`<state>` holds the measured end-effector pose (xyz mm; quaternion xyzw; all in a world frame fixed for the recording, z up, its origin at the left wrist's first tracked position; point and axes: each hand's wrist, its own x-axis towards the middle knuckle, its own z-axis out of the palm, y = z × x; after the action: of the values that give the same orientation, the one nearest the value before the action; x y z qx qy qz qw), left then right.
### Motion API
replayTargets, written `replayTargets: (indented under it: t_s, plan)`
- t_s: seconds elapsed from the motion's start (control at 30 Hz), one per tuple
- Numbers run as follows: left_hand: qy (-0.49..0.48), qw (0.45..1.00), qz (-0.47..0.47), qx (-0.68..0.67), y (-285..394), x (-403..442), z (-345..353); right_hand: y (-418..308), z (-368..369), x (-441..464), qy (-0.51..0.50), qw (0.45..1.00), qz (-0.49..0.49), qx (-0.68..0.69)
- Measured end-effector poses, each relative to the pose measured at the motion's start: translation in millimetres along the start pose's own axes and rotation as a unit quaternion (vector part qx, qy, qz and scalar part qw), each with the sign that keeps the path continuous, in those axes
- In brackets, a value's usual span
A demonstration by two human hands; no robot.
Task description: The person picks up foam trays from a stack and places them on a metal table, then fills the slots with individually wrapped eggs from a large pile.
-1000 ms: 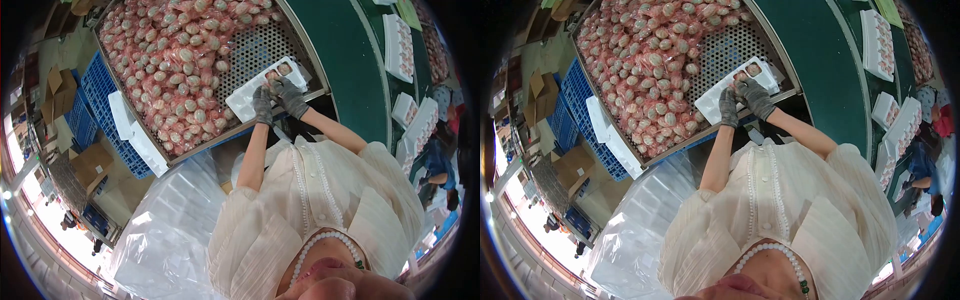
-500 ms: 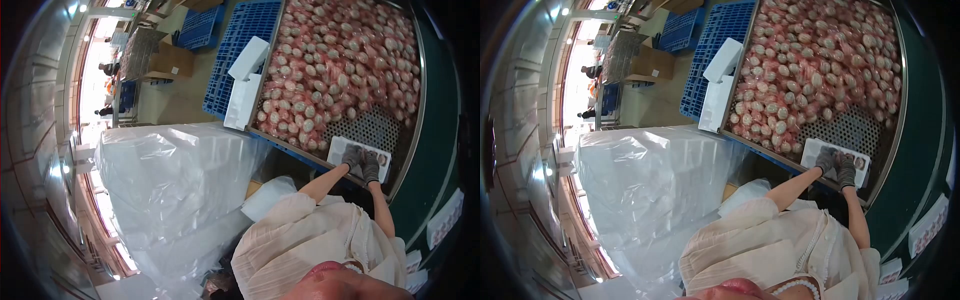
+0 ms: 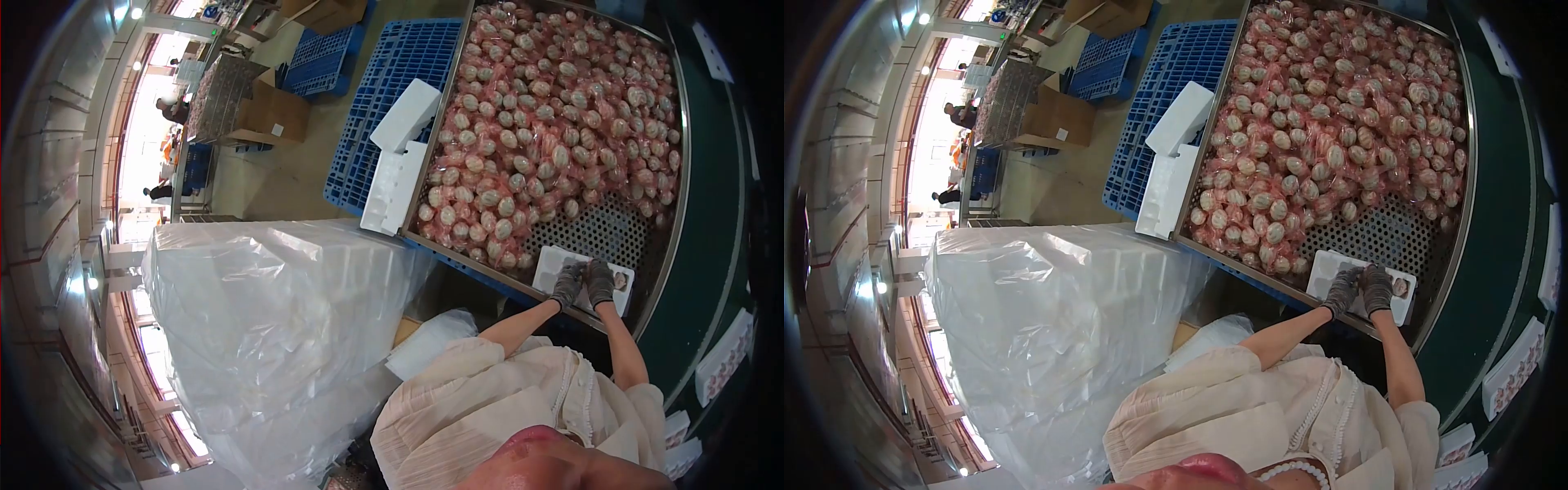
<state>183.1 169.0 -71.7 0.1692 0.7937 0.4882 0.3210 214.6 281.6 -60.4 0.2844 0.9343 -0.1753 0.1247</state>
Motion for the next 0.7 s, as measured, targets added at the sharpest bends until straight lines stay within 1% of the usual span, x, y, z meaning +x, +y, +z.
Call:
replayTargets:
  t_s: [0.03,0.07,0.1,0.13,0.27,0.3,0.33,0.37,0.4,0.43,0.47,0.5,0.57,0.6,0.63,0.67,0.7]
  plan:
    - [0.000,0.998,0.035,0.047,0.6,-0.3,-1.0,-3.4,-5.8,3.2,-0.046,0.999,0.016,-0.016]
    - [-0.002,0.998,0.037,0.047,0.6,-0.9,-2.6,-6.5,-11.8,4.6,-0.093,0.995,0.031,-0.031]
    - [-0.030,0.995,0.048,0.086,3.1,-1.3,-7.3,-8.9,-17.5,6.3,-0.091,0.995,0.033,-0.030]
    - [-0.056,0.989,0.060,0.125,5.3,0.3,-10.8,-10.8,-24.6,9.4,-0.110,0.993,0.036,-0.029]
    - [-0.076,0.983,0.079,0.149,6.0,-2.6,-16.9,-13.8,-38.5,10.4,-0.199,0.979,0.047,-0.022]
    - [-0.088,0.984,0.077,0.133,15.0,-2.0,-22.9,-12.7,-31.4,10.4,-0.199,0.978,0.051,-0.020]
    - [-0.101,0.985,0.074,0.116,19.8,-3.1,-25.5,-10.3,-17.7,10.0,-0.172,0.983,0.035,-0.059]
    - [-0.103,0.985,0.075,0.115,10.2,-2.2,-20.4,-6.9,-6.4,10.3,-0.144,0.985,0.019,-0.099]
    - [-0.088,0.983,0.103,0.123,-6.6,0.3,-11.7,-2.1,1.3,10.4,-0.143,0.984,0.020,-0.100]
    - [-0.073,0.980,0.130,0.130,-9.4,0.3,-9.3,3.5,8.8,8.7,-0.121,0.989,0.001,-0.086]
    - [-0.073,0.980,0.131,0.128,-12.7,-0.2,-7.1,10.3,15.9,6.9,-0.098,0.993,-0.017,-0.071]
    - [-0.065,0.979,0.140,0.136,-6.7,-4.4,-11.6,12.9,18.1,2.5,-0.098,0.992,-0.015,-0.072]
    - [-0.058,0.977,0.149,0.142,6.3,-8.9,-18.6,10.3,14.9,-5.1,-0.017,0.995,-0.069,-0.068]
    - [-0.077,0.979,0.111,0.150,12.9,-7.8,-22.4,10.9,15.8,-3.9,-0.017,0.995,-0.069,-0.069]
    - [-0.096,0.980,0.072,0.157,15.4,-8.8,-23.7,10.4,18.9,-2.0,-0.028,0.997,-0.048,-0.045]
    - [-0.097,0.980,0.070,0.156,5.3,-9.5,-18.4,10.2,22.5,-1.9,-0.040,0.999,-0.028,-0.021]
    - [-0.094,0.978,0.097,0.156,-10.7,-6.9,-10.6,12.5,25.4,-1.5,-0.026,0.999,-0.028,-0.016]
